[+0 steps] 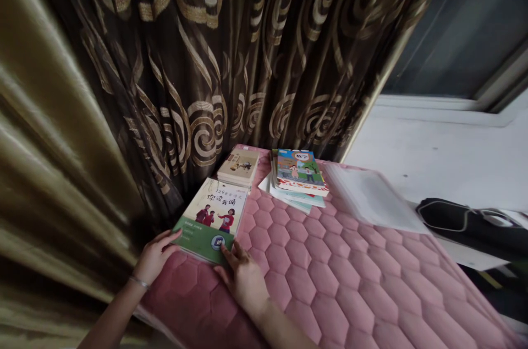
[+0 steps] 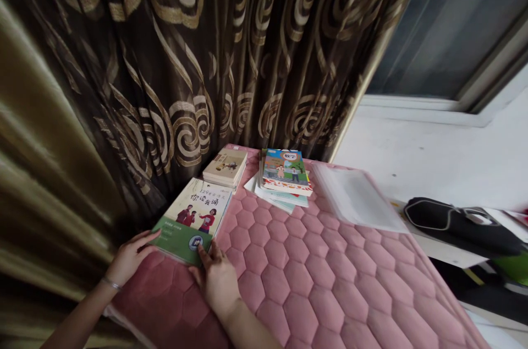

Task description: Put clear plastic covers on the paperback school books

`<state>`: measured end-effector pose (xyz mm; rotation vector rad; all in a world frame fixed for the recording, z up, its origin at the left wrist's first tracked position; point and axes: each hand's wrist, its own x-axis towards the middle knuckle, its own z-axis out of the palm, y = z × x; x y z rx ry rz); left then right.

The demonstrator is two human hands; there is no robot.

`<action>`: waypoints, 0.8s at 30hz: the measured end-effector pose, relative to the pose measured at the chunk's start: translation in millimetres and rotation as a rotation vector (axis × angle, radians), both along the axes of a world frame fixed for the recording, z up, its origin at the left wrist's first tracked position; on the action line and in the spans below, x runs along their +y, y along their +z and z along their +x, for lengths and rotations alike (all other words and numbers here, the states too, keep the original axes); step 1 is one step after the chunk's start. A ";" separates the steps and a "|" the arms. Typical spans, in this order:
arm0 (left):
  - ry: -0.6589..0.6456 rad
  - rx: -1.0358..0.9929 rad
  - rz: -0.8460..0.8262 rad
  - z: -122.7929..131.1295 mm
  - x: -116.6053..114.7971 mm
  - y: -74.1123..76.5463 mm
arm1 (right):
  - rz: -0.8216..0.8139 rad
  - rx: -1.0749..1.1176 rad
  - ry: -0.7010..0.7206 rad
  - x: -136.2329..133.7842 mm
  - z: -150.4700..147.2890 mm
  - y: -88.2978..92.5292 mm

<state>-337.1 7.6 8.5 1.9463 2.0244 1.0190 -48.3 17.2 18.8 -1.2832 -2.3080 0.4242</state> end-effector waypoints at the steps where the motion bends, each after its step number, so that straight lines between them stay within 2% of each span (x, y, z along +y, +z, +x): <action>1: 0.007 -0.004 -0.009 -0.9 0.4 -0.2 | -0.007 -0.002 0.003 0.1 -0.9 -0.7; 4: 0.010 0.019 -0.078 -2.4 -0.5 3.5 | -0.025 0.017 0.001 0.8 -3.6 -2.7; 7: 0.096 0.159 -0.144 11.8 -5.7 17.8 | -0.064 0.064 0.027 1.2 0.5 1.3; 9: 0.191 0.296 -0.099 39.4 -9.1 31.8 | -0.106 0.120 0.083 2.4 11.5 8.7; 10: 0.164 0.335 -0.044 59.5 -9.8 38.6 | -0.119 0.151 0.113 3.7 20.2 13.0; 13: -0.090 0.322 0.108 139.0 -4.7 50.4 | -0.096 0.219 0.106 11.3 59.0 22.5; 16: -0.360 0.288 0.039 223.1 15.6 44.1 | -0.027 0.203 -0.072 21.4 112.5 19.8; 19: -0.474 0.302 -0.110 280.9 49.2 28.3 | 0.018 0.120 -0.277 27.0 171.6 7.3; 21: -0.453 0.334 -0.127 299.6 72.1 18.0 | 0.039 0.101 -0.365 28.2 209.2 -1.1; 24: -0.380 0.387 -0.082 306.0 95.9 5.8 | 0.041 0.121 -0.478 36.2 259.2 -7.6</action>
